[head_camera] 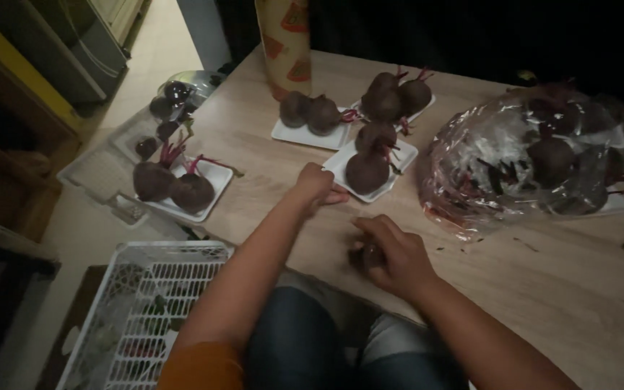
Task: Trimming the stems of beetroots with a utility knife and arranging them on small white trays
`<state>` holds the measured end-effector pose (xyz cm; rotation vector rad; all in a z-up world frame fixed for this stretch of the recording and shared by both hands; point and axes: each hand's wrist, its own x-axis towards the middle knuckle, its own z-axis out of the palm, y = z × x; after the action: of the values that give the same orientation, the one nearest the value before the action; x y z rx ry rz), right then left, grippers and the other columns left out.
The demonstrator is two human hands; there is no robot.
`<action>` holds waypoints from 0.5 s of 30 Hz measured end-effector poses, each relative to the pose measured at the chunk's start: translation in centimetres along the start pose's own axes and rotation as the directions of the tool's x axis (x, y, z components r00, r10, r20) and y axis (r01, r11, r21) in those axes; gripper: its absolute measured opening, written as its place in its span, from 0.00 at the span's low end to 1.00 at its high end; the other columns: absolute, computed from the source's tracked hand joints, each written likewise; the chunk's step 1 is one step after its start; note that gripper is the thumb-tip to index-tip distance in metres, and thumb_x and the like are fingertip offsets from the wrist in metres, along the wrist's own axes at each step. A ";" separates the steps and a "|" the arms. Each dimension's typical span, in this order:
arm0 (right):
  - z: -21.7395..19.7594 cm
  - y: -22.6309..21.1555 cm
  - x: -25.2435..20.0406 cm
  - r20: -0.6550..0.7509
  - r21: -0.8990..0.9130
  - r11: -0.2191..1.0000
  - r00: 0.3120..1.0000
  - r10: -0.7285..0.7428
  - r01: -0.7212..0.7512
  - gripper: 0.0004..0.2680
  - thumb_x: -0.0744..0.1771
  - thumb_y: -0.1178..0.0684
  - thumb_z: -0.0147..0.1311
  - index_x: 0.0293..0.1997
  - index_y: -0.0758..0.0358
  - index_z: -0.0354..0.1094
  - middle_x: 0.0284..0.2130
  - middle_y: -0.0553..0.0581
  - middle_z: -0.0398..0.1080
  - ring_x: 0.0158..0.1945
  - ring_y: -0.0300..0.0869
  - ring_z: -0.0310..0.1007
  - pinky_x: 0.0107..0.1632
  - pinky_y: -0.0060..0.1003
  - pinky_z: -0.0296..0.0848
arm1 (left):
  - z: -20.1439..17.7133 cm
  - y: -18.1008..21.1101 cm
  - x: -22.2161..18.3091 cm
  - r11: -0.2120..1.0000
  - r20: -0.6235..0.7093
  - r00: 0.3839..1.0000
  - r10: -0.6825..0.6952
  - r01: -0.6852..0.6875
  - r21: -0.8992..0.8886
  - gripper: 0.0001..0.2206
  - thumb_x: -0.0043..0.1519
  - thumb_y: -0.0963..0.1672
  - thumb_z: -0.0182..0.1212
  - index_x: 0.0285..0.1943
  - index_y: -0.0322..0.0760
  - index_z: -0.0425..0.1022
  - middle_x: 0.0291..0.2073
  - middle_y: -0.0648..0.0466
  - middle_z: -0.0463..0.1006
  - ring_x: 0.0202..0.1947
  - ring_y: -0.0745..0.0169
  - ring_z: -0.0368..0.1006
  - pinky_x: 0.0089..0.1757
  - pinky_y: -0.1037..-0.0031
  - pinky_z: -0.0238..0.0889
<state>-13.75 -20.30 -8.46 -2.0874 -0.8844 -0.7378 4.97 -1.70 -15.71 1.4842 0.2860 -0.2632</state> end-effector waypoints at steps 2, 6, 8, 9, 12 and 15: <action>-0.4 0.2 0.1 0.000 0.022 1.000 1.000 -0.007 0.007 0.23 0.59 0.63 0.54 0.60 0.51 0.70 0.32 0.47 0.73 0.28 0.47 0.78 0.31 0.41 0.77 | 1.2 0.5 0.7 0.999 -0.009 1.000 -0.019 0.019 -0.028 0.26 0.63 0.37 0.40 0.71 0.16 0.45 0.37 0.21 0.77 0.31 0.31 0.80 0.35 0.60 0.81; -0.6 -0.6 0.6 -0.017 0.076 0.997 1.000 -0.025 0.026 0.21 0.58 0.66 0.53 0.57 0.57 0.71 0.31 0.53 0.73 0.29 0.53 0.78 0.30 0.46 0.77 | 3.8 0.8 1.8 0.995 -0.072 0.997 0.034 -0.040 -0.088 0.24 0.62 0.35 0.38 0.68 0.11 0.47 0.39 0.20 0.74 0.29 0.29 0.80 0.30 0.52 0.82; -0.5 -0.1 0.3 -0.003 0.106 0.994 1.000 -0.031 0.031 0.22 0.57 0.65 0.53 0.57 0.57 0.71 0.32 0.54 0.73 0.30 0.55 0.77 0.29 0.49 0.75 | 4.3 2.1 0.7 0.991 -0.084 0.995 0.051 -0.060 -0.116 0.23 0.61 0.35 0.38 0.66 0.09 0.48 0.35 0.21 0.75 0.28 0.29 0.79 0.30 0.54 0.82; -0.5 0.1 0.2 0.007 0.130 0.991 1.000 -0.029 0.027 0.23 0.56 0.64 0.53 0.58 0.56 0.71 0.32 0.54 0.73 0.30 0.57 0.77 0.28 0.52 0.74 | 4.5 2.8 0.2 0.987 -0.086 0.994 0.064 -0.076 -0.139 0.22 0.61 0.35 0.38 0.64 0.07 0.48 0.32 0.21 0.76 0.26 0.28 0.79 0.31 0.55 0.81; 0.0 1.6 -0.7 -0.099 0.054 0.998 0.995 0.015 -0.009 0.24 0.54 0.68 0.54 0.55 0.56 0.73 0.29 0.54 0.72 0.29 0.53 0.76 0.30 0.46 0.75 | 5.2 3.1 2.6 0.972 -0.053 0.997 0.055 -0.066 -0.227 0.19 0.62 0.34 0.40 0.63 0.14 0.49 0.33 0.18 0.75 0.30 0.27 0.79 0.32 0.54 0.82; 0.2 2.2 -0.8 -0.133 0.107 0.992 0.987 0.086 -0.072 0.17 0.60 0.62 0.58 0.54 0.54 0.74 0.29 0.51 0.73 0.27 0.50 0.75 0.31 0.43 0.73 | 6.6 4.2 3.0 0.953 -0.129 0.991 -0.024 -0.016 -0.301 0.20 0.65 0.34 0.41 0.66 0.11 0.51 0.45 0.18 0.72 0.38 0.27 0.78 0.35 0.45 0.80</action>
<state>-12.46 -21.51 -10.08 -1.9453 -0.7436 -0.7680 9.35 -7.99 -12.40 1.1993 0.4163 -0.1178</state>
